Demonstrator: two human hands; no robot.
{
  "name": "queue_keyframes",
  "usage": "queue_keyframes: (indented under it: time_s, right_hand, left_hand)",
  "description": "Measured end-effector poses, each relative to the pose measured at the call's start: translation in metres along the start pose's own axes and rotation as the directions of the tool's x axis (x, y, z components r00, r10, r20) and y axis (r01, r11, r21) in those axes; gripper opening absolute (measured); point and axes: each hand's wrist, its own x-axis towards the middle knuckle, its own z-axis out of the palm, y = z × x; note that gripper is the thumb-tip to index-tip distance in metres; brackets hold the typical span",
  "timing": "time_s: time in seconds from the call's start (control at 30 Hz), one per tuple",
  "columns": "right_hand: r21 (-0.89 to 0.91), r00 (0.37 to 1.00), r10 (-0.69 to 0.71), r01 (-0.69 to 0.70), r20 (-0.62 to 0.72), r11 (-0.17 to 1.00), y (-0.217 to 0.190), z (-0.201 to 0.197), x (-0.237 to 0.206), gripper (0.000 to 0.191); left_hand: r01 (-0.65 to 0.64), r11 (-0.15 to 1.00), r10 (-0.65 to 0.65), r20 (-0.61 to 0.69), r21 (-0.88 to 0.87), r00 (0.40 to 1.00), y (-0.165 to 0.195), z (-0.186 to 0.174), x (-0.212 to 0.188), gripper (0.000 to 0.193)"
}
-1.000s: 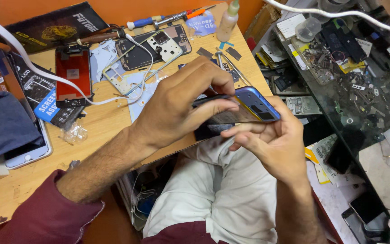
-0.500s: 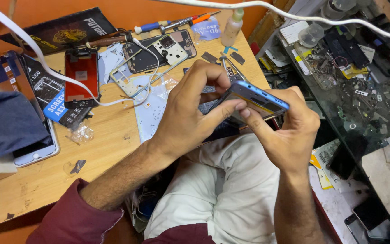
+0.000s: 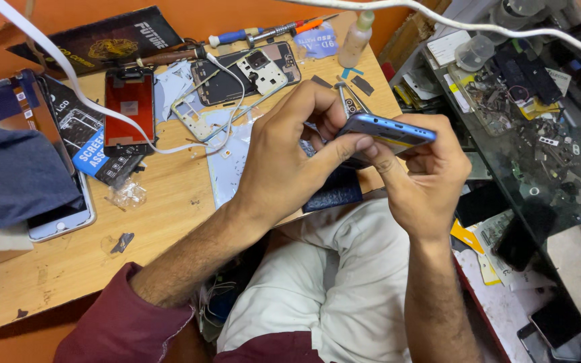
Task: The person disassembles a smartphone by removing the back cover and internal components using a screwdriver and tweezers. They then reassemble the phone by placing the back cover and securing it.
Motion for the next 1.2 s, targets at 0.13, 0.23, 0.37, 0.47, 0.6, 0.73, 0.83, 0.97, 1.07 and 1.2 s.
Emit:
queue_keyframes:
  time_s: [0.13, 0.23, 0.37, 0.47, 0.6, 0.73, 0.83, 0.97, 1.07, 1.2]
  right_hand:
    - [0.040, 1.000, 0.024, -0.024, 0.001, 0.999, 0.000, 0.000, 0.006, 0.031]
    - [0.096, 1.000, 0.026, -0.028, 0.015, 0.995, 0.001, -0.001, 0.010, 0.029]
    - [0.123, 0.999, 0.035, -0.038, 0.021, 0.992, 0.002, -0.002, 0.011, 0.027]
    - [0.103, 0.999, 0.043, -0.045, 0.020, 0.994, 0.002, -0.002, 0.012, 0.026]
    - [0.058, 1.000, 0.030, -0.030, 0.011, 0.998, 0.001, -0.001, 0.012, 0.028]
    - [-0.004, 0.999, 0.029, -0.029, 0.014, 1.000, -0.001, 0.000, 0.011, 0.030]
    - [-0.029, 1.000, 0.006, -0.005, 0.026, 1.000, -0.002, 0.001, 0.008, 0.028]
    - [-0.048, 1.000, -0.002, 0.004, 0.031, 0.999, -0.006, 0.002, 0.005, 0.026]
    - [-0.071, 0.999, -0.008, 0.012, 0.054, 0.997, -0.010, 0.004, 0.003, 0.025]
    - [-0.092, 0.999, 0.041, -0.038, 0.028, 0.995, -0.014, 0.007, 0.001, 0.027]
  left_hand:
    - [0.017, 0.996, -0.015, 0.015, -0.085, 1.000, -0.004, 0.001, 0.009, 0.029]
    - [0.034, 0.992, -0.032, 0.014, -0.121, 0.999, -0.007, 0.002, 0.013, 0.031]
    - [-0.010, 0.994, 0.013, 0.024, -0.113, 1.000, -0.010, 0.002, 0.015, 0.032]
    - [-0.001, 0.996, 0.004, 0.030, -0.087, 1.000, -0.012, 0.002, 0.015, 0.035]
    - [0.027, 0.981, -0.017, 0.051, -0.190, 0.999, -0.015, 0.002, 0.018, 0.033]
    - [0.051, 0.977, -0.038, 0.069, -0.208, 0.997, -0.015, 0.001, 0.019, 0.031]
    - [0.041, 0.983, -0.023, 0.097, -0.182, 0.995, -0.012, -0.005, 0.019, 0.031]
    - [0.025, 0.992, -0.009, 0.129, -0.125, 0.992, -0.004, -0.015, 0.020, 0.030]
    - [0.019, 0.997, -0.009, 0.141, -0.070, 0.990, 0.002, -0.022, 0.021, 0.028]
    - [-0.083, 0.996, 0.078, 0.145, 0.027, 0.986, 0.010, -0.027, 0.022, 0.030]
